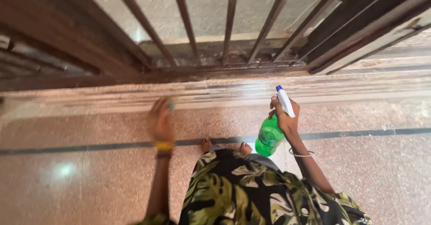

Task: The person wipes the metal bars and frame of a gate using a cloth while holding a spray bottle in the other hand.

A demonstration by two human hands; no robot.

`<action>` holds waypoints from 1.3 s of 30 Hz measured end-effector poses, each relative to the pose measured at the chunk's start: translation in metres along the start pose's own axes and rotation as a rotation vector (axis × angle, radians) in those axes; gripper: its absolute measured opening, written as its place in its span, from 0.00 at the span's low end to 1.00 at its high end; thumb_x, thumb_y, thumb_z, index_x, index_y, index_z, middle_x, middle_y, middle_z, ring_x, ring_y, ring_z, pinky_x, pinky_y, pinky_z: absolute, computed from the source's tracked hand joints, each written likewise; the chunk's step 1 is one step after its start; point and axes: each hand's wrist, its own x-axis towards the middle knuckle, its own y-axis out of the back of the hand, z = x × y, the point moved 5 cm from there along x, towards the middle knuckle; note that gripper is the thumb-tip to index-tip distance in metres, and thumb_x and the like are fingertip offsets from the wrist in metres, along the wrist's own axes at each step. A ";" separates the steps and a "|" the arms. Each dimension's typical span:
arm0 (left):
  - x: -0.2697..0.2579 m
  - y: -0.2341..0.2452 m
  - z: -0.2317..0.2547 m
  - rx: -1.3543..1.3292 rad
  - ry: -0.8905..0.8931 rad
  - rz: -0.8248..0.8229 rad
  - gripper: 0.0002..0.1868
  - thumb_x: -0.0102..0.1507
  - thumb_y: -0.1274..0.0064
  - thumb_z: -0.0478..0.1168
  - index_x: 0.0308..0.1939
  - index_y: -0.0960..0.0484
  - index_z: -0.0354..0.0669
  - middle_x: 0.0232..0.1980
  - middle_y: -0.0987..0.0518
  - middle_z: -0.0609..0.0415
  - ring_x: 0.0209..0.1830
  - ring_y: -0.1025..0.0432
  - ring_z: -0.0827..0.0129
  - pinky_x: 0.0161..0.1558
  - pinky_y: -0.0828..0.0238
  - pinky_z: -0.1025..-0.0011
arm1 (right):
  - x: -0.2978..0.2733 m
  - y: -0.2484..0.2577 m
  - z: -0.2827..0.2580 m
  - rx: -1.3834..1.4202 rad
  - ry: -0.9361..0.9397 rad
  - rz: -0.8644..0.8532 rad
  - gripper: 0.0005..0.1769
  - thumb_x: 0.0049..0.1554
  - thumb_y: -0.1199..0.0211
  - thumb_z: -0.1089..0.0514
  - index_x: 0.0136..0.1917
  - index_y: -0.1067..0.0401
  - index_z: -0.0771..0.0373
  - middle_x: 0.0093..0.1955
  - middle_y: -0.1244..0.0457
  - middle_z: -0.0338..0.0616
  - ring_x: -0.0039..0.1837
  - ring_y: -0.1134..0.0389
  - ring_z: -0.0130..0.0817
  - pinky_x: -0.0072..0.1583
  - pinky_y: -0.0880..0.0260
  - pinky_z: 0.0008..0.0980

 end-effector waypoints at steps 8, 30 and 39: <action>-0.030 0.092 -0.077 0.038 0.121 -0.067 0.15 0.78 0.57 0.42 0.64 0.21 0.41 0.63 0.20 0.44 0.63 0.25 0.54 0.65 0.27 0.57 | 0.011 0.008 -0.036 0.056 -0.005 0.188 0.16 0.63 0.37 0.56 0.49 0.27 0.75 0.39 0.34 0.51 0.30 0.32 0.35 0.33 0.33 0.32; 0.038 -0.032 0.057 -0.161 -0.379 -0.036 0.13 0.72 0.41 0.36 0.60 0.19 0.44 0.65 0.20 0.49 0.69 0.26 0.55 0.70 0.26 0.61 | -0.014 0.031 -0.078 -0.038 0.137 0.146 0.17 0.63 0.40 0.54 0.50 0.27 0.74 0.42 0.32 0.47 0.33 0.30 0.33 0.35 0.33 0.31; 0.062 -0.158 0.167 -0.024 -0.180 0.015 0.13 0.67 0.37 0.37 0.55 0.16 0.49 0.56 0.21 0.62 0.79 0.42 0.54 0.79 0.40 0.51 | -0.090 0.095 -0.103 0.005 0.236 0.048 0.23 0.61 0.41 0.50 0.56 0.28 0.75 0.55 0.30 0.54 0.37 0.28 0.32 0.40 0.28 0.31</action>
